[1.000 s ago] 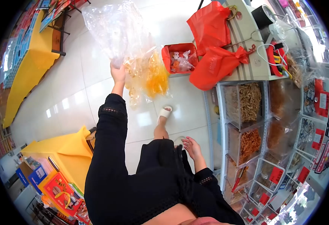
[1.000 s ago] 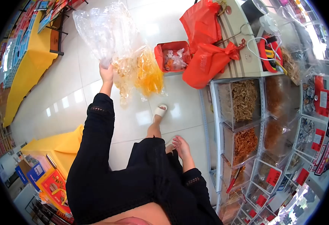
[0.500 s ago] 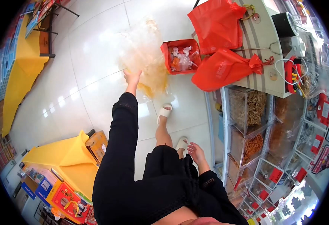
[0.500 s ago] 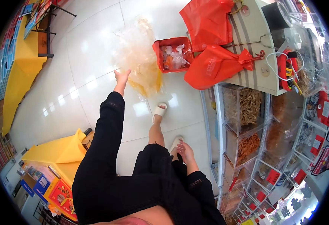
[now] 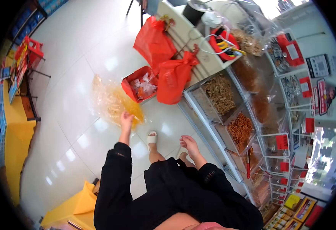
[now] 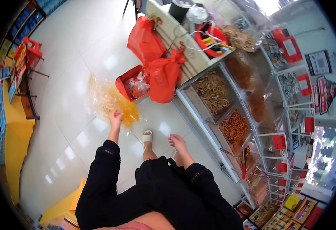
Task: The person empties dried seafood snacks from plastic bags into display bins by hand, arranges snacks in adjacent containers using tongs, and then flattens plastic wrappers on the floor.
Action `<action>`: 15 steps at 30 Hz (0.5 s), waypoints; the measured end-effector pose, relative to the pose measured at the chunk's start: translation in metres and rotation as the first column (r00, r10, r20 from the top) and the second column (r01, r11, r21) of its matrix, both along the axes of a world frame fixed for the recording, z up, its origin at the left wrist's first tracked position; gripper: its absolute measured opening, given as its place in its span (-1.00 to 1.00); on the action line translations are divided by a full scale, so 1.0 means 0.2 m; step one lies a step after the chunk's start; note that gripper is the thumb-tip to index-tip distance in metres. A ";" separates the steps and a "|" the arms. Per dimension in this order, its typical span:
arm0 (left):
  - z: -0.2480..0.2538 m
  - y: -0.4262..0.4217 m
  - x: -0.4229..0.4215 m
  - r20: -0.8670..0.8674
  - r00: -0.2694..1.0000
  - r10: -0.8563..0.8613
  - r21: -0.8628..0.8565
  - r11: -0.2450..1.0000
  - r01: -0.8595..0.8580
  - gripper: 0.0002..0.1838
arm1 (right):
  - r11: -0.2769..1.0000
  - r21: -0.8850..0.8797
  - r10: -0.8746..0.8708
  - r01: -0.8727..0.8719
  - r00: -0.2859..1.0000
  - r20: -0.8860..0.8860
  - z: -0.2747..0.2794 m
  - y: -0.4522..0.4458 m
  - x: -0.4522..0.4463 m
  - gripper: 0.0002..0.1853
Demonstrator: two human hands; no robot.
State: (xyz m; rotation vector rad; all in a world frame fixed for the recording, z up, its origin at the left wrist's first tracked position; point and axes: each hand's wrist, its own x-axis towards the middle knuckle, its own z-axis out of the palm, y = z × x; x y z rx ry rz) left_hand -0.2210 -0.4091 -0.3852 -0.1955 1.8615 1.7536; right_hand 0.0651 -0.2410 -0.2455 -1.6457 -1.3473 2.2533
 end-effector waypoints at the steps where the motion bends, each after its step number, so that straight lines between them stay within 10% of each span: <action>1: 0.17 0.11 0.09 0.037 0.997 -0.062 0.115 0.992 0.057 -0.52 | 1.000 0.010 -0.019 0.019 1.000 -0.024 0.09 0.04 -0.04 -0.75; 6: 0.78 0.56 0.51 0.015 0.931 -0.366 0.281 0.895 0.347 -0.61 | 0.918 0.395 0.126 0.042 0.912 -0.390 0.49 0.24 -0.04 -0.76; 8: 0.90 0.72 0.68 0.063 0.902 -0.427 0.330 0.862 0.385 -0.57 | 0.914 0.399 0.113 0.074 0.898 -0.426 0.55 0.37 0.07 -0.76; 10: 1.11 0.84 0.88 -0.252 0.915 -0.317 0.370 0.842 0.393 -0.47 | 0.925 0.369 0.086 0.094 0.892 -0.443 0.56 0.51 0.21 -0.75; 15: 1.37 1.00 1.06 -0.142 0.869 -0.475 0.401 0.775 0.489 -0.44 | 0.893 0.392 -0.032 0.221 0.900 -0.435 0.72 0.99 0.43 -0.65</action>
